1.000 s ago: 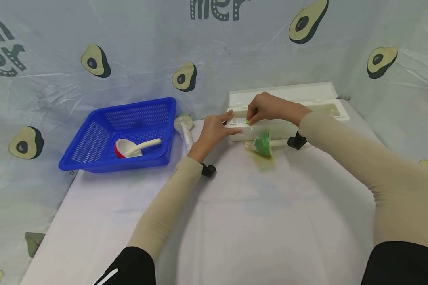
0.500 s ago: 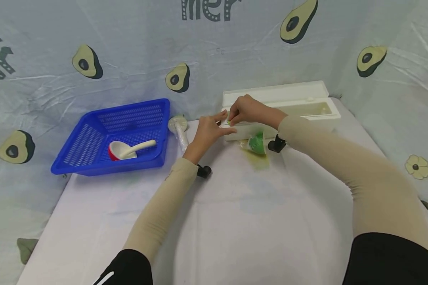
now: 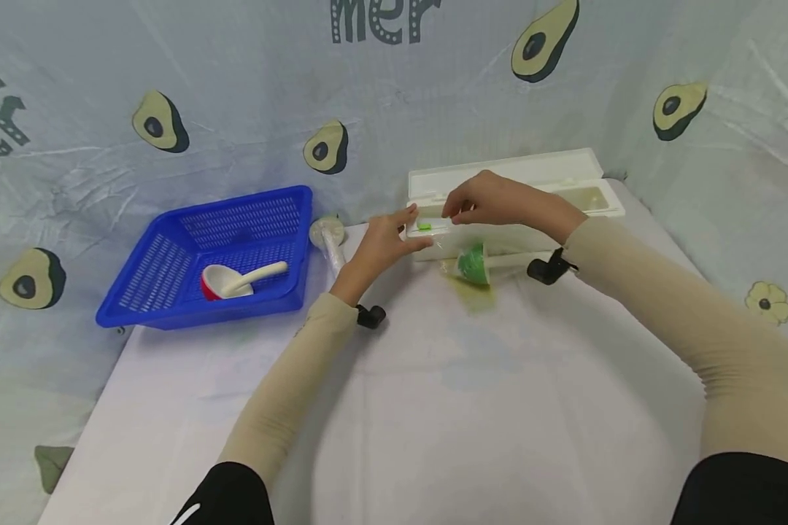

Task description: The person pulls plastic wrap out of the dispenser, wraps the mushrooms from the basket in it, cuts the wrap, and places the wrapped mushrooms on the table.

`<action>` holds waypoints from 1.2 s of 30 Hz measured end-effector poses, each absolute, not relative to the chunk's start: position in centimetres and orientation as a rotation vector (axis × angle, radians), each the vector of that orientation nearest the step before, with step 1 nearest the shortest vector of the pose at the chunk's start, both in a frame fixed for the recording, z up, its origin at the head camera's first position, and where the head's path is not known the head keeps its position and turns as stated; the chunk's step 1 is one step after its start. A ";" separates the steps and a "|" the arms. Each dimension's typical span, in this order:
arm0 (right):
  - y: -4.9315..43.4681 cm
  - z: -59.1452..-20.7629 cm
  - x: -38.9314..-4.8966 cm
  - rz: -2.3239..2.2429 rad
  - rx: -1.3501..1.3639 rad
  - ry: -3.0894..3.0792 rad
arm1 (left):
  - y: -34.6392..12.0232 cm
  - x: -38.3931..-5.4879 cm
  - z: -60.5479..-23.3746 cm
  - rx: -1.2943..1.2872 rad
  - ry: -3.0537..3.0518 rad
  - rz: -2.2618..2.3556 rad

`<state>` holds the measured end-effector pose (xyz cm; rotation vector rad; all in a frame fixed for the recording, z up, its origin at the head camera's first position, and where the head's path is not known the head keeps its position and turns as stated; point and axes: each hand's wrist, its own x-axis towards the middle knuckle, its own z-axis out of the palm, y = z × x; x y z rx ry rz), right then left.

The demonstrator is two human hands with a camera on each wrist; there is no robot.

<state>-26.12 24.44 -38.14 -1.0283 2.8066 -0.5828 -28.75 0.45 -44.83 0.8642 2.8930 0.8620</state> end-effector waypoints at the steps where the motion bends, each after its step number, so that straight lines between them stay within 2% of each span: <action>1: 24.8 -38.2 -25.5 -0.580 -1.034 2.808 | 0.5 -28.6 -44.7 0.864 2.877 0.840; 9: 26.5 -39.4 -22.1 -0.571 -0.985 2.844 | 0.9 -27.5 -44.3 0.947 2.981 0.708; 20: 26.0 -41.8 -20.6 -0.568 -1.032 2.960 | 1.1 -27.6 -45.0 0.843 3.102 0.719; 24: 24.7 -41.3 -21.7 -0.566 -1.011 3.054 | 1.3 -27.9 -45.2 0.850 3.090 0.777; 31: 20.5 -40.8 -26.3 -0.713 -0.953 3.019 | 1.2 -28.3 -45.7 0.806 3.075 0.979; 36: 19.1 -41.1 -27.4 -0.763 -0.886 2.977 | 1.5 -28.3 -46.3 0.837 3.094 0.971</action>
